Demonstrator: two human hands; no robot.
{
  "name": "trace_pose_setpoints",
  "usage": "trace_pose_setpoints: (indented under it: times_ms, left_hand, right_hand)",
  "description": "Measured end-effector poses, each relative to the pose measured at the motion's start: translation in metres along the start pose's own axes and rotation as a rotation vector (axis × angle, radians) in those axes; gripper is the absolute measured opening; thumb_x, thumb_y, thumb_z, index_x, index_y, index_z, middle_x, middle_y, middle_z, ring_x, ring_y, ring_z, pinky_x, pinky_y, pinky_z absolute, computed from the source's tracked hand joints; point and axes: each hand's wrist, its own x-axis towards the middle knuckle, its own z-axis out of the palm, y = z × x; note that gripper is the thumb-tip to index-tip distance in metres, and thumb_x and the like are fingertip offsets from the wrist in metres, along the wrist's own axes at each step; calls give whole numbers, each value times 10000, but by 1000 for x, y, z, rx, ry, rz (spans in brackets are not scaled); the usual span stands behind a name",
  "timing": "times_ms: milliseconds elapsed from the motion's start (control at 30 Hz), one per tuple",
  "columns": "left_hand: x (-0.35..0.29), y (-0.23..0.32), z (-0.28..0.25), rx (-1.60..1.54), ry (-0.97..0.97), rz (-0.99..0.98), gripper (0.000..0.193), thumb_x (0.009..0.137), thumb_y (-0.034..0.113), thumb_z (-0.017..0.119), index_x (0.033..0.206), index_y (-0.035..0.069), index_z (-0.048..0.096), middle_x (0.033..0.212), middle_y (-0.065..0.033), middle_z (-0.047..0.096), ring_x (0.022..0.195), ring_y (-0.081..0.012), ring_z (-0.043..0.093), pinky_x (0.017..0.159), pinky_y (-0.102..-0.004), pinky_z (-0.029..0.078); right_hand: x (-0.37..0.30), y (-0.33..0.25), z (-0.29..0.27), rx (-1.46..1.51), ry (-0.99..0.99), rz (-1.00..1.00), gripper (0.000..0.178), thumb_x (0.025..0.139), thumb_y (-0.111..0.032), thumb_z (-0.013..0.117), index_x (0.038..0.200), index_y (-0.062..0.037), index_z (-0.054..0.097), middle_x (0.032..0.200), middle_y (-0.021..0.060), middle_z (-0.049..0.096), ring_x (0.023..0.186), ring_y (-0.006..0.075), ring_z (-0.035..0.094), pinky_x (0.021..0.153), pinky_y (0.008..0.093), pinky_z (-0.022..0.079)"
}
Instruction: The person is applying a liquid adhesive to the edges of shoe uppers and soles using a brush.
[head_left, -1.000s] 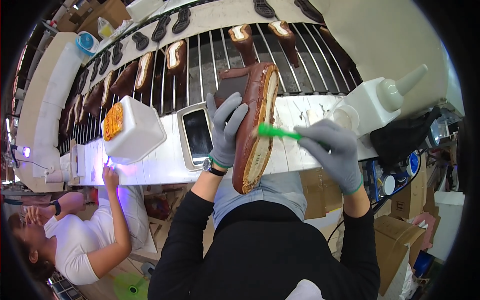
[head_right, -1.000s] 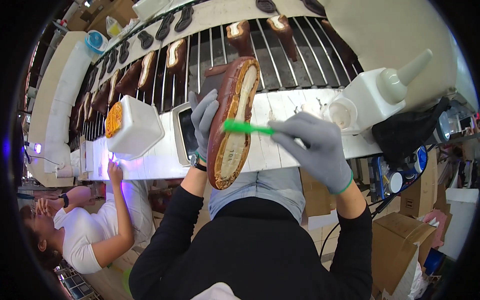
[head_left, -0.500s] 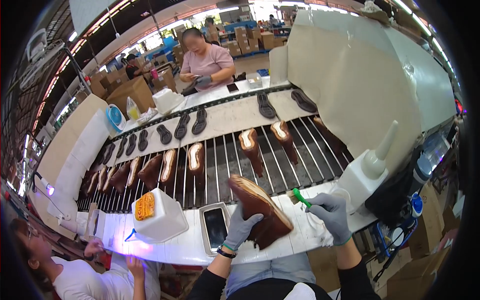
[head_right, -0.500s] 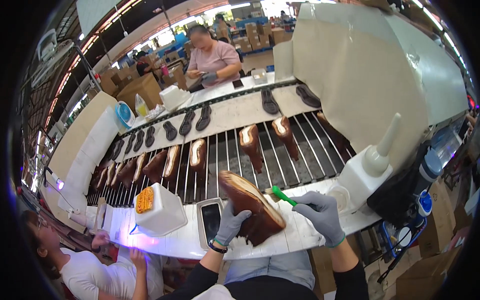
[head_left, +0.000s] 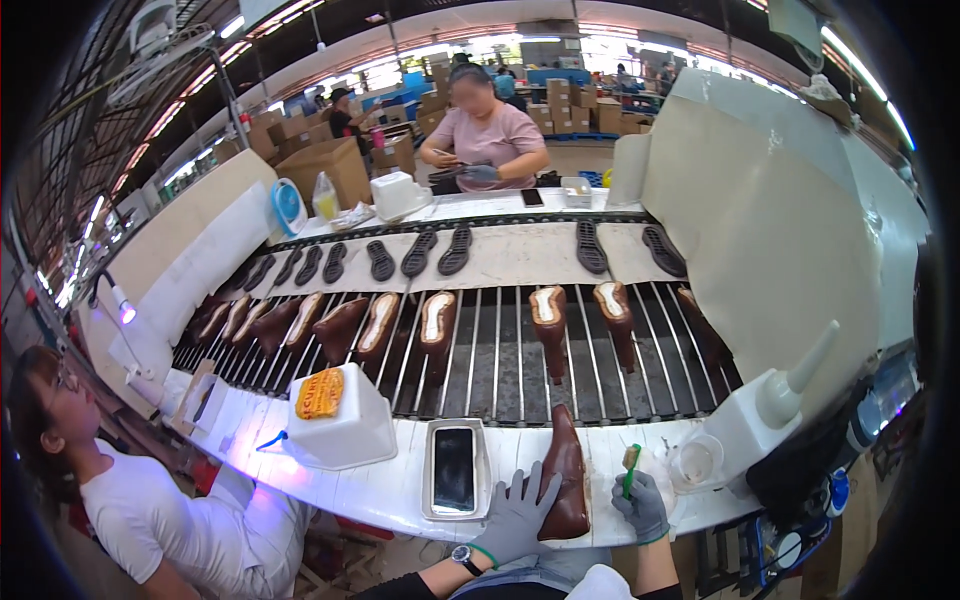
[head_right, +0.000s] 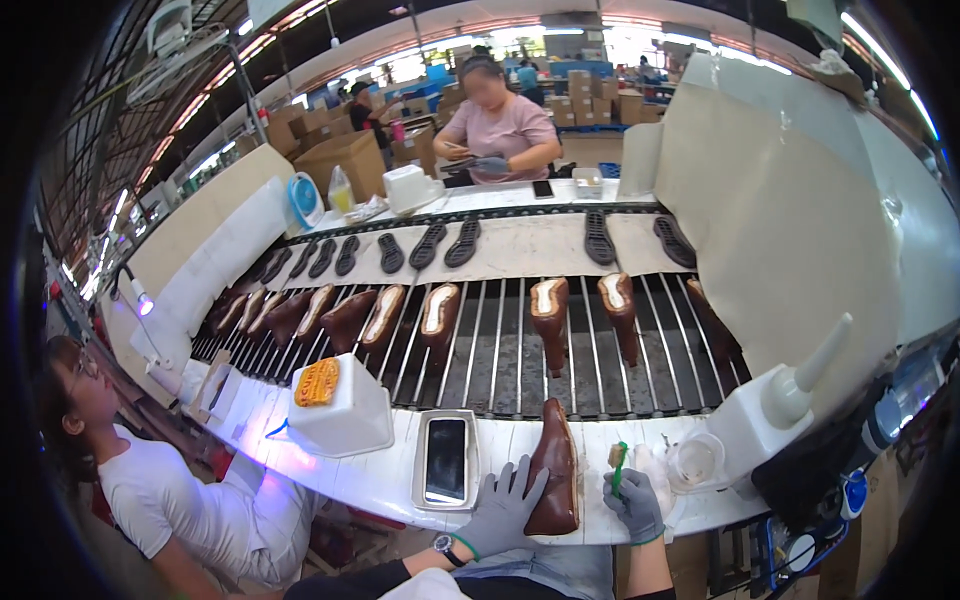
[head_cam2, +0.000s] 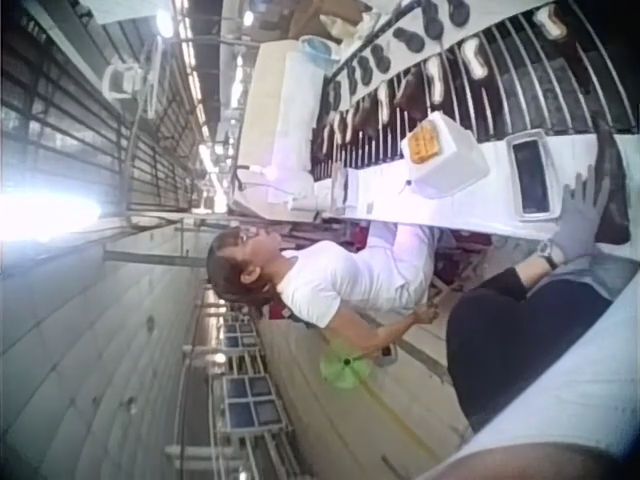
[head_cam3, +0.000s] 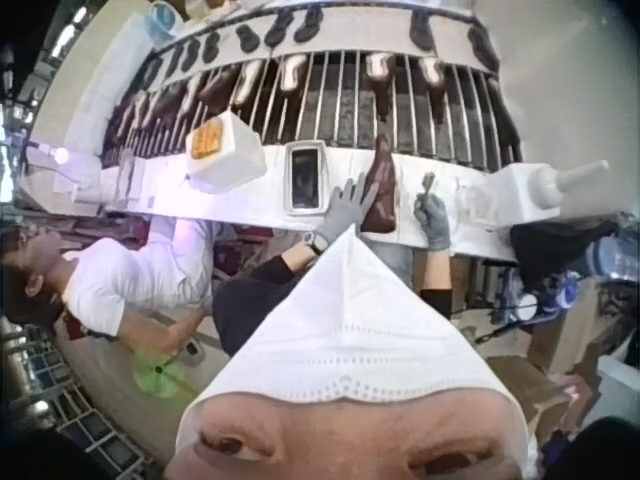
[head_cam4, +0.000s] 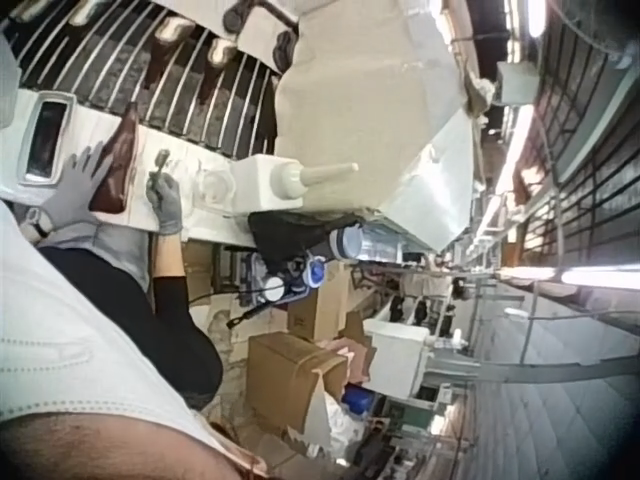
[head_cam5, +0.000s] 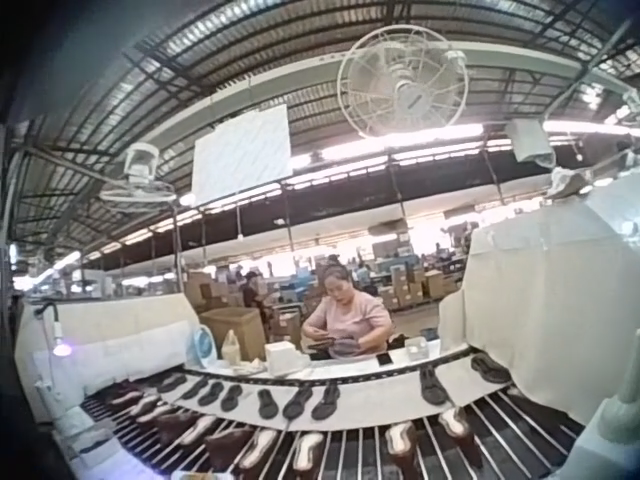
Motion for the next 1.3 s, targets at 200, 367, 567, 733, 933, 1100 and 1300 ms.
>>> trace_pose_setpoints:
  times_ms: [200,367,567,733,933,1100,1300]
  left_hand:
    - [1,-10,20,-140,24,-18,1165,593,423,795,1494,1,190,1436,-296,312,1184,-407,451,941,-486,393]
    - [10,-21,7,-706,206,-34,1142,667,378,799,1503,-13,128,1394,-257,403,1128,-344,541,921,-434,450]
    - [7,-66,-41,-1806,-83,-416,423,839,263,690,1162,31,545,803,-6,598,624,-76,570,544,-209,463]
    - [16,-91,-55,-2158,227,-420,144,888,248,618,881,110,581,703,41,544,548,-48,501,485,-198,384]
    - [108,-171,-38,-1872,468,-312,159,877,210,651,946,74,610,652,40,521,489,-66,462,417,-231,315]
    - [183,-241,-2,-1615,529,-730,180,754,116,698,884,25,613,647,-6,513,529,-111,470,494,-282,366]
    - [227,-222,-4,-1366,773,-490,752,879,255,625,1413,-157,293,1470,-253,378,1349,-275,398,1087,-297,312]
  right_hand:
    - [0,-2,4,-55,28,-5,359,877,-245,685,1017,81,636,778,116,631,484,119,464,446,235,345]
    - [0,-3,9,-97,66,-18,322,903,-219,648,1026,77,621,794,96,619,505,105,481,453,220,368]
    - [0,-4,3,-100,74,5,324,922,-228,622,1048,71,613,802,90,619,504,98,475,452,216,360]
    - [1,-3,1,-65,34,-25,354,915,-248,641,1060,74,612,823,94,633,515,99,487,454,214,358]
    - [2,-5,3,-44,14,-30,385,900,-262,667,1065,81,613,838,103,645,521,102,492,456,206,349]
    - [0,-5,4,-32,-3,-20,351,904,-233,660,1061,79,621,838,108,648,519,94,476,456,203,345]
    - [0,-7,3,-2,7,12,298,900,-176,648,1063,72,630,839,109,647,521,83,472,461,188,346]
